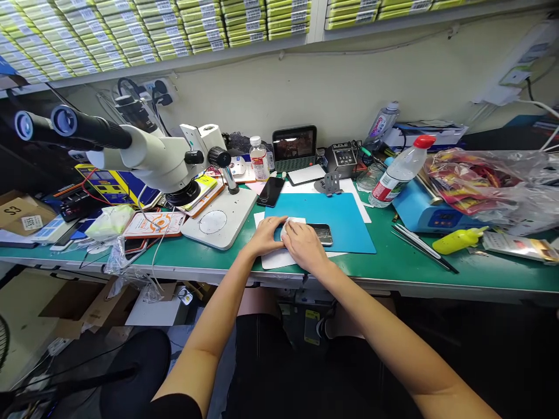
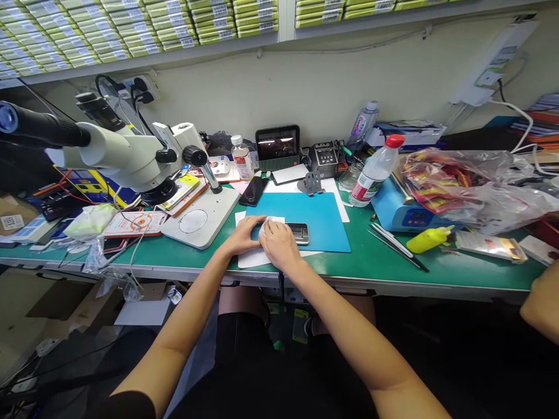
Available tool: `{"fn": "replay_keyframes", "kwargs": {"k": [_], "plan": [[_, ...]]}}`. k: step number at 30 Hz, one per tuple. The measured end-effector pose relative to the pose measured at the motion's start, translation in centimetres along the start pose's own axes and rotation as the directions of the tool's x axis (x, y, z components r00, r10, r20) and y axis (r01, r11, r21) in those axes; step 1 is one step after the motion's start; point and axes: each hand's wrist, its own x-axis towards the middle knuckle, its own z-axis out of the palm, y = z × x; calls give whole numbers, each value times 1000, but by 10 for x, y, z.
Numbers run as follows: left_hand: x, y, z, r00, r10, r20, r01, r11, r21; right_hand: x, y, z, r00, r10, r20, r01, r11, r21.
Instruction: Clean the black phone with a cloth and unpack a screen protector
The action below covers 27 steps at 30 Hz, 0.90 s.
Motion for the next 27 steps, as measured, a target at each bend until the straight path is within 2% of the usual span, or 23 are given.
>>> {"fn": "replay_keyframes", "kwargs": {"k": [4,8,15,19,23,27], "plan": [[-2,3,-7,997,26,68,-25,999,-21,-22,0,-9,998,-68,7,68,997,30],[-3,8,-9,997,4,73,-3,1000,-9,-46,7,-21,997,-46,56,46,999,3],[-4,10,-10,998,-20,52,22,999,-30,-70,58,-32,997,74,36,-72,995,-71],[-3,10,-10,998,-27,61,29,999,-24,-61,62,-26,994,106,29,-103,990,-97],[-1,7,-8,999,-15,52,17,999,-32,-34,46,-16,994,107,22,-105,992,-66],[0,4,-5,999,-8,35,10,999,-35,-5,30,-7,993,86,78,-86,996,-15]]}}
